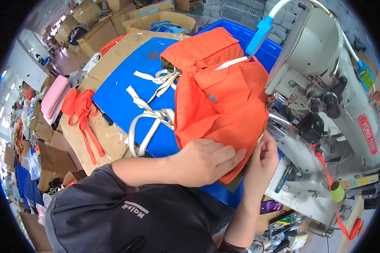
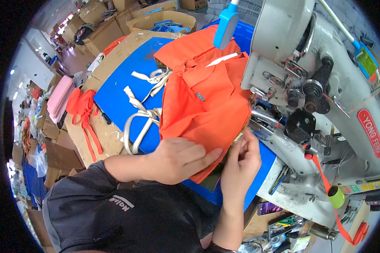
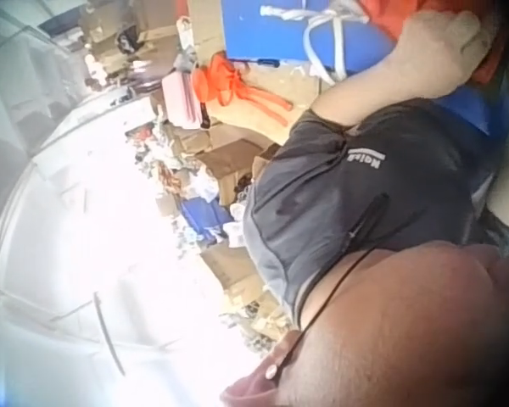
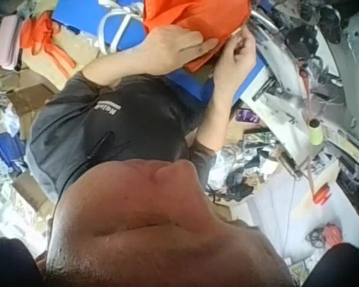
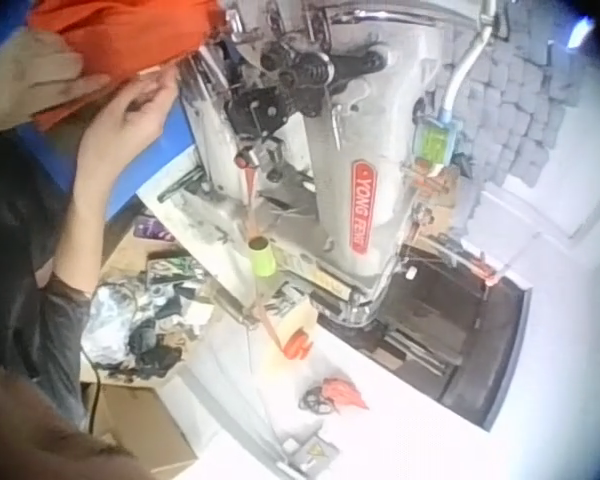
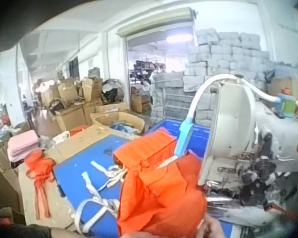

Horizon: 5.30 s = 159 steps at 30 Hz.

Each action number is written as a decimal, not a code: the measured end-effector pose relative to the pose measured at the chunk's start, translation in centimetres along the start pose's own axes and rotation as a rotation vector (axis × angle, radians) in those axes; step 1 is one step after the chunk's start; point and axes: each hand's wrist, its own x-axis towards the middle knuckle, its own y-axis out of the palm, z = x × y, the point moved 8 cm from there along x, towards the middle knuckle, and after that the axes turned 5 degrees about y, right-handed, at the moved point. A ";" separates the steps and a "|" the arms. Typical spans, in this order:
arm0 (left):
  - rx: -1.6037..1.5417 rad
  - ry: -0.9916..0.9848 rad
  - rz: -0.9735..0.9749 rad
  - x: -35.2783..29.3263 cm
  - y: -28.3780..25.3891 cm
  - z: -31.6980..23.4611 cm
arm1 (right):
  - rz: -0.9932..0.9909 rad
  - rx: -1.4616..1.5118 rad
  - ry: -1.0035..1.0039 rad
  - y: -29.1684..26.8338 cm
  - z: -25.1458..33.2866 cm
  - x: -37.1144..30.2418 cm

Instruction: Sewing and assembling components of orange life jackets at a workshop station.

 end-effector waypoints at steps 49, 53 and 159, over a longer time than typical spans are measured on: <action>0.212 0.371 -0.071 1.9 0.4 0.2 | -0.023 0.296 -0.060 0.7 0.2 0.1; 0.254 0.370 -0.092 2.4 0.5 0.5 | -0.038 0.350 -0.053 0.9 -0.3 0.8; 0.147 0.178 0.048 4.6 2.7 4.4 | -0.012 0.373 0.073 1.2 -2.7 0.9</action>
